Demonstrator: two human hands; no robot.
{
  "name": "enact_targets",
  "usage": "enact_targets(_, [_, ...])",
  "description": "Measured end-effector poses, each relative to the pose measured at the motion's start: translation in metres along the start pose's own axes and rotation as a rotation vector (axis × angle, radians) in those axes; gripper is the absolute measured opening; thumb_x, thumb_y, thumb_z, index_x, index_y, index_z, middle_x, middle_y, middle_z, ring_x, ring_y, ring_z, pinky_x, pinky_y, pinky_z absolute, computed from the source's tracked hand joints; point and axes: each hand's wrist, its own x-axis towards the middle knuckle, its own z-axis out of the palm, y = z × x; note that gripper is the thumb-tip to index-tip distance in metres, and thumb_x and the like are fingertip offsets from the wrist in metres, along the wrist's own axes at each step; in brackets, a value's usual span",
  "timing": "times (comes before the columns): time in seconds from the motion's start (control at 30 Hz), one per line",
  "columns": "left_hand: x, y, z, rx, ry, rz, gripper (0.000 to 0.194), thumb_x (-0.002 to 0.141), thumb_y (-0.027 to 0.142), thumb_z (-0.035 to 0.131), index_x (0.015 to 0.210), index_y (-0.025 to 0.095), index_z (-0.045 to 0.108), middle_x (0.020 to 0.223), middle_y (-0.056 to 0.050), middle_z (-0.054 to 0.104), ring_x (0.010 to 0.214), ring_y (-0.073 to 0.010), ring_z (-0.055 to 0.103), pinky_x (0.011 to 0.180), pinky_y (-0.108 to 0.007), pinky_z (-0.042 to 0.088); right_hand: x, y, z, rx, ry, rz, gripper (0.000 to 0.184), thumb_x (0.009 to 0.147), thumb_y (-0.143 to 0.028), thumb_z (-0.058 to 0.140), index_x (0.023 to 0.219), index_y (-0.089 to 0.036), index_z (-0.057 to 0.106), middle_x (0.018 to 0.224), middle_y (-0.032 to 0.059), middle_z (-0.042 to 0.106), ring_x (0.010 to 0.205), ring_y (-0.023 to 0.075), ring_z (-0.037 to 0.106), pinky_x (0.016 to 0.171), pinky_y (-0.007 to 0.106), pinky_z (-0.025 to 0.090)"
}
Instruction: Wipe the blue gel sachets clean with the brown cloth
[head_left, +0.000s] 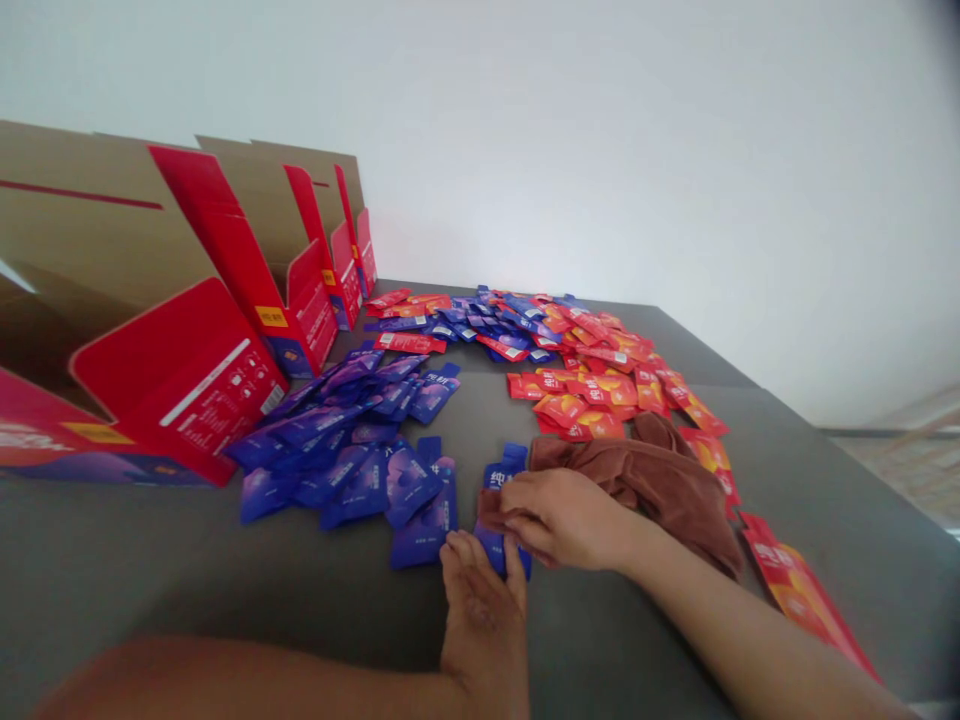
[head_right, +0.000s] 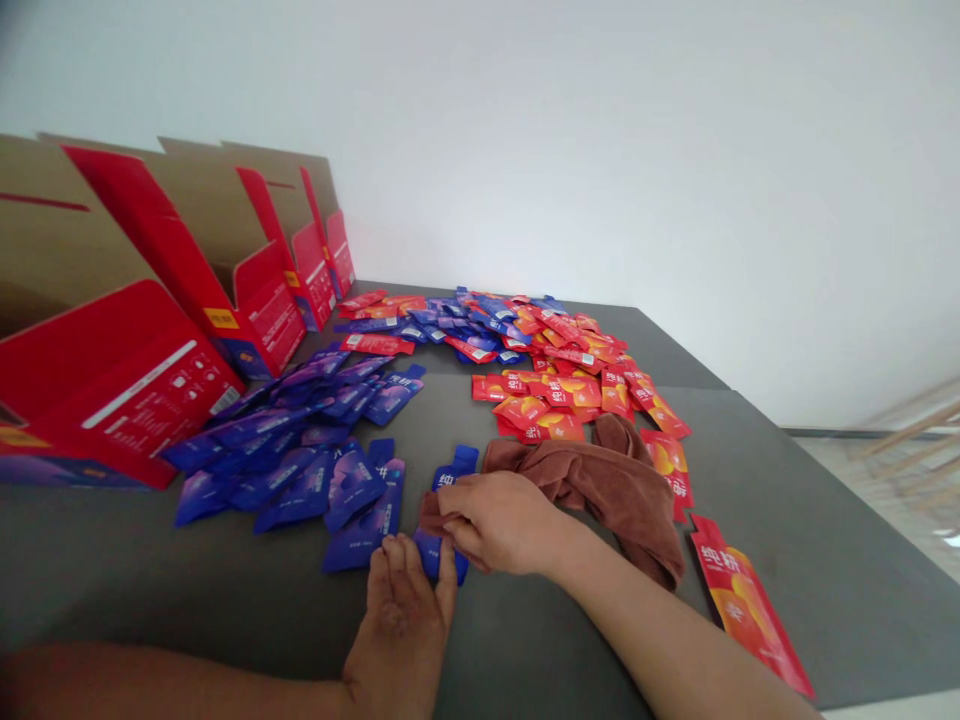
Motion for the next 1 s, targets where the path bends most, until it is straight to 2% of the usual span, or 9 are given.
enact_targets(0.07, [0.000, 0.000, -0.001, -0.015, -0.018, -0.003, 0.045, 0.073, 0.004, 0.039, 0.109, 0.021, 0.060, 0.100, -0.021, 0.067, 0.095, -0.0282, 0.061, 0.083, -0.046, 0.048, 0.000, -0.001, 0.000, -0.001, -0.008, -0.007, 0.013, 0.087, -0.025, 0.043, 0.086, -0.019, 0.055, 0.081, 0.0022, 0.060, 0.076, 0.0138, 0.052, 0.062, 0.024, 0.029])
enact_targets(0.23, [0.001, -0.002, -0.003, 0.080, -0.001, 0.030, 0.051, 0.069, 0.000, 0.042, 0.113, 0.020, 0.057, 0.098, -0.022, 0.067, 0.093, -0.0289, 0.062, 0.080, -0.045, 0.050, 0.003, 0.021, 0.001, -0.063, 0.066, 0.151, 0.014, 0.087, -0.023, 0.042, 0.078, -0.018, 0.052, 0.076, 0.0016, 0.059, 0.069, 0.0126, 0.051, 0.061, 0.023, 0.029])
enact_targets(0.33, [0.001, -0.001, -0.003, 0.129, 0.017, 0.038, 0.052, 0.068, -0.001, 0.043, 0.113, 0.021, 0.057, 0.096, -0.021, 0.068, 0.091, -0.0285, 0.062, 0.079, -0.046, 0.050, 0.003, 0.026, 0.001, -0.081, 0.071, 0.179, 0.013, 0.087, -0.022, 0.042, 0.078, -0.018, 0.051, 0.074, 0.0013, 0.058, 0.067, 0.0121, 0.050, 0.061, 0.023, 0.028])
enact_targets(0.53, [0.001, -0.001, -0.004, 0.124, -0.013, 0.042, 0.048, 0.068, 0.005, 0.046, 0.111, 0.023, 0.059, 0.096, -0.021, 0.068, 0.091, -0.0295, 0.062, 0.079, -0.045, 0.050, 0.001, 0.007, 0.000, -0.053, 0.013, -0.012, 0.015, 0.089, -0.026, 0.041, 0.087, -0.019, 0.054, 0.081, 0.0018, 0.060, 0.073, 0.0130, 0.052, 0.062, 0.024, 0.029])
enact_targets(0.6, [0.001, -0.002, -0.005, 0.121, -0.026, 0.036, 0.047, 0.069, 0.006, 0.046, 0.112, 0.024, 0.058, 0.097, -0.020, 0.068, 0.091, -0.0289, 0.062, 0.080, -0.045, 0.049, 0.002, 0.010, 0.000, -0.049, 0.016, -0.003, 0.015, 0.089, -0.027, 0.041, 0.088, -0.019, 0.054, 0.082, 0.0022, 0.060, 0.075, 0.0135, 0.052, 0.063, 0.024, 0.029])
enact_targets(0.77, [0.000, -0.002, -0.004, 0.177, 0.028, 0.049, 0.050, 0.068, 0.003, 0.047, 0.113, 0.021, 0.057, 0.095, -0.021, 0.069, 0.090, -0.0288, 0.063, 0.078, -0.046, 0.050, 0.004, 0.032, -0.002, -0.077, 0.047, 0.148, 0.018, 0.091, -0.027, 0.039, 0.083, -0.017, 0.052, 0.078, 0.0031, 0.060, 0.072, 0.0134, 0.052, 0.064, 0.024, 0.030])
enact_targets(0.87, [0.000, -0.001, -0.003, 0.139, 0.022, 0.041, 0.051, 0.068, 0.000, 0.044, 0.113, 0.021, 0.057, 0.095, -0.020, 0.069, 0.090, -0.0275, 0.063, 0.078, -0.046, 0.051, 0.003, 0.025, -0.003, -0.105, 0.041, 0.099, 0.020, 0.091, -0.029, 0.038, 0.084, -0.018, 0.053, 0.080, 0.0036, 0.060, 0.071, 0.0137, 0.052, 0.062, 0.024, 0.029])
enact_targets(1.0, [0.000, -0.001, -0.003, -0.001, 0.015, 0.017, 0.049, 0.068, -0.003, 0.040, 0.109, 0.017, 0.060, 0.096, -0.024, 0.067, 0.092, -0.0294, 0.062, 0.080, -0.048, 0.049, 0.001, 0.009, -0.002, -0.092, -0.003, -0.031, 0.017, 0.090, -0.028, 0.039, 0.090, -0.019, 0.053, 0.084, 0.0030, 0.059, 0.074, 0.0138, 0.052, 0.062, 0.025, 0.029])
